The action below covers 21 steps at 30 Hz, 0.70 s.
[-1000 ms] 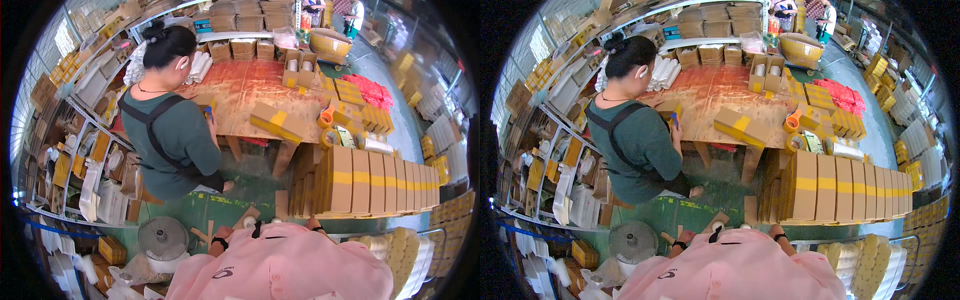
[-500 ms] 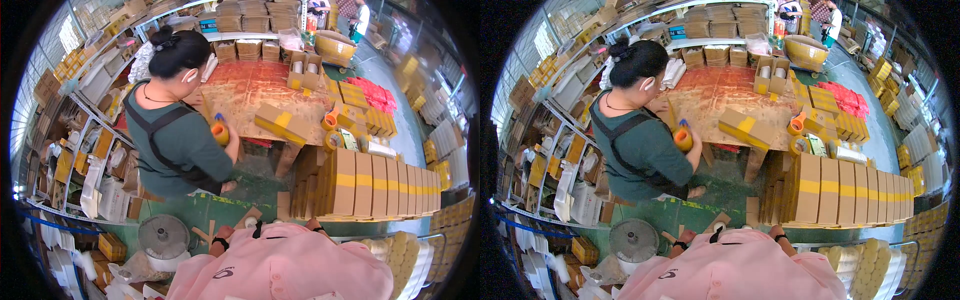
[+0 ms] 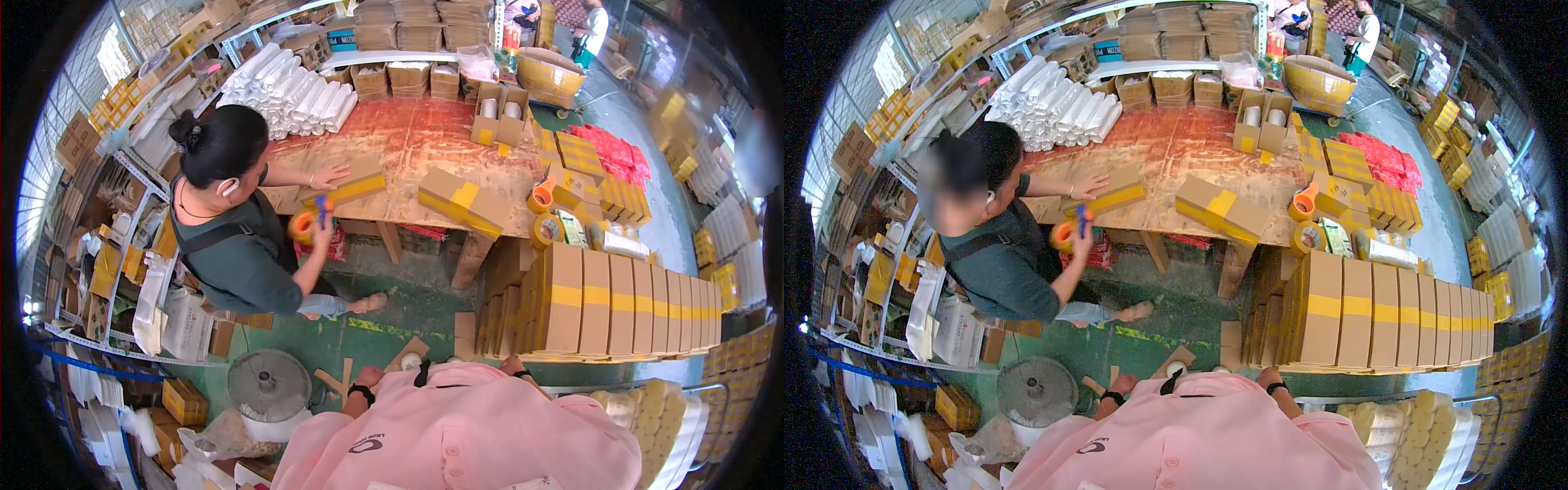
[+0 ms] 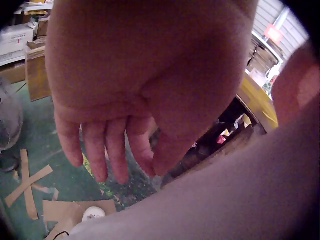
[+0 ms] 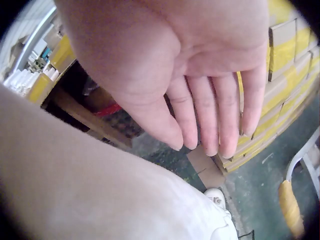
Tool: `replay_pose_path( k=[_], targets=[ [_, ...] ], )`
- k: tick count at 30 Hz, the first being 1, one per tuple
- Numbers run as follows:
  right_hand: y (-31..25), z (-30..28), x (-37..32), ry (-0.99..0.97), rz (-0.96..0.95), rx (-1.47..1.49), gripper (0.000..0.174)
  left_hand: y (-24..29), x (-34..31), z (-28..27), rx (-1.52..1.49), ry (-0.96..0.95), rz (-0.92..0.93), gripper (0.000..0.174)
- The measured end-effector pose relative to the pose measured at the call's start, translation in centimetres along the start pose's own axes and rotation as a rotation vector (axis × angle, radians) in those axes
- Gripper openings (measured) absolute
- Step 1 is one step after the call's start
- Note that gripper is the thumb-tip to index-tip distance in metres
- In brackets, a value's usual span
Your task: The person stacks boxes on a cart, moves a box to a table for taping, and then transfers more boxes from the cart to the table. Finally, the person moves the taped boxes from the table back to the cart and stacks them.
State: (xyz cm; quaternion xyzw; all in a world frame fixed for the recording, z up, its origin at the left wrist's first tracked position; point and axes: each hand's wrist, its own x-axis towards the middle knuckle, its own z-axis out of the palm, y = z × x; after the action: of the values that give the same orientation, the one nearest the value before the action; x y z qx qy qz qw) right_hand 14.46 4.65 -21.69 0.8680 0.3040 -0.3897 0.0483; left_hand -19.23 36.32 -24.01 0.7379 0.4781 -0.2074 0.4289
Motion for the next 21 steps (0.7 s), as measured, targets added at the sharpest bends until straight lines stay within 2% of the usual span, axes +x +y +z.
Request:
replay_pose_path(
  k=[2,5,8,11,14,17,19,21],
  targets=[
    [0.1,0.7,0.4,0.025,0.111,0.127,0.033,-0.2,0.3,0.1,0.001,0.006,0.008,0.035],
    [-0.2,-0.2,0.0,-0.039,-0.054,-0.118,0.034,-0.5,0.3,0.2,-0.006,0.007,0.042,0.034],
    [0.0,0.3,0.4,-0.016,-0.121,-0.223,0.034,-0.8,0.4,0.2,-0.007,0.029,0.087,0.034],
    [0.1,0.6,1.3,-0.076,0.019,-0.060,0.032,-1.0,0.0,0.2,-0.031,0.058,0.116,0.034],
    [0.4,1.7,1.6,0.057,-0.014,0.060,0.032,-1.0,-0.3,0.0,-0.020,0.077,0.129,0.034],
    [0.1,1.9,2.8,0.087,-0.041,0.112,0.033,-1.5,0.6,0.1,-0.015,0.091,0.148,0.032],
    [-0.8,-0.1,3.3,0.016,-0.187,0.222,0.024,-1.6,0.7,0.1,-0.066,0.077,0.128,0.031],
    [-2.9,-2.8,5.5,0.370,-0.952,-0.093,0.018,-1.0,-0.1,-0.7,-0.133,0.048,0.087,0.030]
  ],
)
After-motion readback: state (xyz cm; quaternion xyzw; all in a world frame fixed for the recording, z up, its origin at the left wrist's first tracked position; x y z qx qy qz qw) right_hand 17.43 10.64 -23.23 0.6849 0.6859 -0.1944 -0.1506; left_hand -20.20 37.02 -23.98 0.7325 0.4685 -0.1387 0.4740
